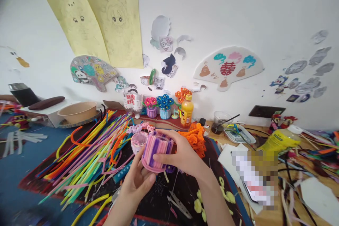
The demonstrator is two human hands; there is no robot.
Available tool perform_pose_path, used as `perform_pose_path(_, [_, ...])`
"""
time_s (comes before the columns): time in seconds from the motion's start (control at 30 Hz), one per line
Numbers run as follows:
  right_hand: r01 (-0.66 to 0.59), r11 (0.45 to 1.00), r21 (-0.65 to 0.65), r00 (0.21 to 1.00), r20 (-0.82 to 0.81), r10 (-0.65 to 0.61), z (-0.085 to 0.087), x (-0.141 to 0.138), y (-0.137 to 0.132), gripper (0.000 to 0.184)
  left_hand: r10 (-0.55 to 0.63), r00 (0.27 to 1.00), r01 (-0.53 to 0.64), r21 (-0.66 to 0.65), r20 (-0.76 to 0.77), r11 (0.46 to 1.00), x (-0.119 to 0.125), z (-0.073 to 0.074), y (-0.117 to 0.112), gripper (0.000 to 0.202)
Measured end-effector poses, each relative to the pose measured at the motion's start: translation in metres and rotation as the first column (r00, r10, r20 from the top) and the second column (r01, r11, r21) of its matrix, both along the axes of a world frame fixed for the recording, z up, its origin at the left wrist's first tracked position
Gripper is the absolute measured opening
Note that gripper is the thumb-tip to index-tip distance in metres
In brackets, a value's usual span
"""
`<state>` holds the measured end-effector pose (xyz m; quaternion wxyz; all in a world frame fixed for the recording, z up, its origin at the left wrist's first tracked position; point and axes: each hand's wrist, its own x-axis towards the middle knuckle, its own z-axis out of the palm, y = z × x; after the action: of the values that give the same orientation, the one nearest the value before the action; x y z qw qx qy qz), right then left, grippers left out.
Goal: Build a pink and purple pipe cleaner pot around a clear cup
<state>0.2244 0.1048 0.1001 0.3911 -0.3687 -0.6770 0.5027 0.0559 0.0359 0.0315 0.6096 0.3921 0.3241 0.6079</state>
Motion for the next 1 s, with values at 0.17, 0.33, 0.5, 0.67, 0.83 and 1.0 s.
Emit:
perform_pose_path(0.17, [-0.006, 1.0, 0.026, 0.999, 0.048, 0.005, -0.007, -0.007, 0.002, 0.067, 0.124, 0.987, -0.123, 0.012, -0.098, 0.992, 0.002, -0.016, 0.007, 0.067])
perform_pose_path(0.33, [-0.006, 1.0, -0.015, 1.0, 0.03, 0.006, -0.012, -0.009, 0.004, 0.065, 0.189, 0.961, -0.183, 0.044, -0.201, 0.982, 0.001, -0.012, 0.009, 0.067])
perform_pose_path(0.5, [-0.074, 0.987, -0.145, 0.992, -0.111, 0.058, -0.011, 0.0, 0.005, 0.059, 0.303, 0.723, -0.265, 0.157, -0.62, 0.952, -0.015, 0.002, 0.005, 0.038])
perform_pose_path(0.67, [-0.05, 0.998, -0.046, 0.99, -0.135, 0.043, -0.012, 0.008, 0.006, 0.083, 0.267, 0.647, -0.211, 0.17, -0.714, 0.963, -0.027, 0.011, 0.009, 0.031])
perform_pose_path(0.83, [-0.087, 0.99, 0.114, 0.986, -0.135, 0.102, -0.011, 0.007, 0.005, 0.097, 0.174, 0.589, -0.073, 0.163, -0.789, 0.984, -0.04, 0.025, 0.01, 0.02])
perform_pose_path(1.0, [-0.108, 0.979, 0.174, 0.983, -0.126, 0.13, -0.012, 0.005, 0.005, 0.098, -0.32, 0.452, 0.239, -0.232, -0.833, 0.943, -0.059, 0.063, -0.004, 0.028])
